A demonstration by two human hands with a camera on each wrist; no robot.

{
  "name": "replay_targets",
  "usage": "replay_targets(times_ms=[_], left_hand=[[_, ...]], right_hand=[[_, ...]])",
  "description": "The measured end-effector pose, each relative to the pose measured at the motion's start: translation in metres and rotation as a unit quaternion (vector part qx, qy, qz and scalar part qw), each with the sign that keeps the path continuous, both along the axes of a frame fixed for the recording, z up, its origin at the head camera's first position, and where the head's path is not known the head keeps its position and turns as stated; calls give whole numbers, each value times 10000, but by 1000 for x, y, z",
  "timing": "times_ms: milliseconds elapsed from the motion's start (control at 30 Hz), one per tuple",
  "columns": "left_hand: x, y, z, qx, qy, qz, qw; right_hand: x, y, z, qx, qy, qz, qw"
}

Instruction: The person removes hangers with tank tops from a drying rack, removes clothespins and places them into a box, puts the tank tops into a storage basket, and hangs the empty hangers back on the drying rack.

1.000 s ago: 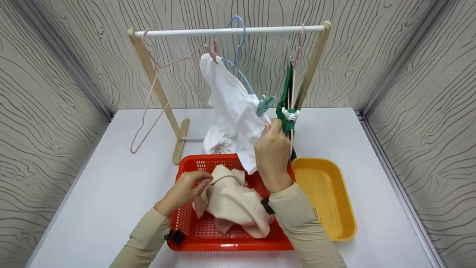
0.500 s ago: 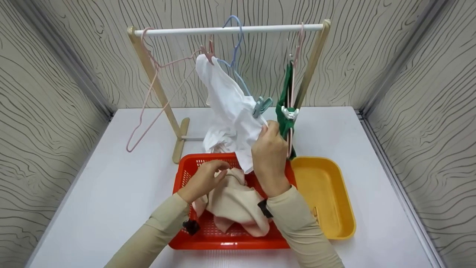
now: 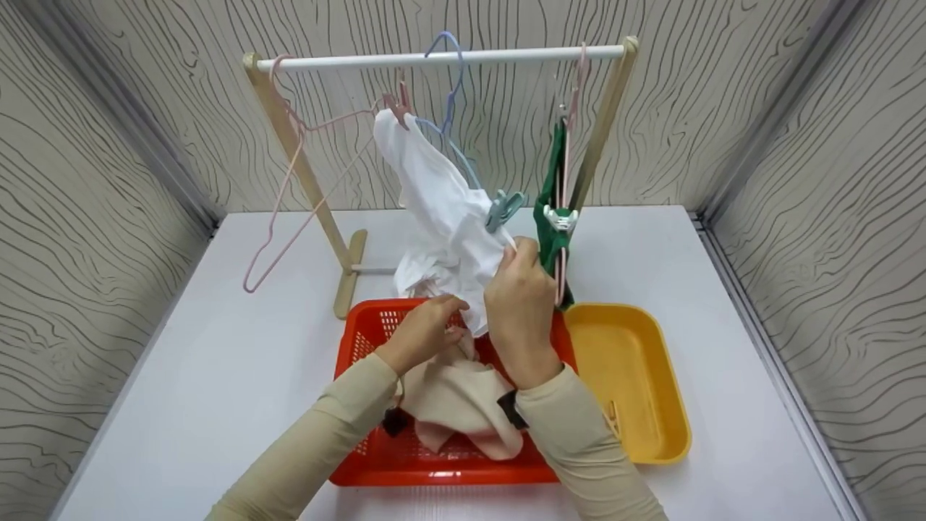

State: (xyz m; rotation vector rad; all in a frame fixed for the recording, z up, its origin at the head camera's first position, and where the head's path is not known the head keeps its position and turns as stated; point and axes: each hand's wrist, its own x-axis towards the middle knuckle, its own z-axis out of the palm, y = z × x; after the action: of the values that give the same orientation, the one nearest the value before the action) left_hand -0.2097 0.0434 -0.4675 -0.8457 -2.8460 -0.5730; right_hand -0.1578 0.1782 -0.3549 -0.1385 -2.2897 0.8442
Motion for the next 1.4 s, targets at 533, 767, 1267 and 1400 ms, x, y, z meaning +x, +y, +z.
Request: replay_targets(times_ms=[533, 767, 1267, 1400], left_hand=[[-6, 28, -17, -346, 1201, 467, 9911], [-14, 33, -15, -260, 1080, 748, 9910], [-26, 13, -13, 451, 662, 825, 9934], [-29, 4, -4, 975, 642, 902, 9891]], right_hand=[[6, -3, -1, -94, 167, 44, 9998], [9, -3, 3, -186, 58, 92, 9998], [7, 13, -1, -52, 172, -157, 9997], [6, 17, -7, 18, 275, -181, 9995]])
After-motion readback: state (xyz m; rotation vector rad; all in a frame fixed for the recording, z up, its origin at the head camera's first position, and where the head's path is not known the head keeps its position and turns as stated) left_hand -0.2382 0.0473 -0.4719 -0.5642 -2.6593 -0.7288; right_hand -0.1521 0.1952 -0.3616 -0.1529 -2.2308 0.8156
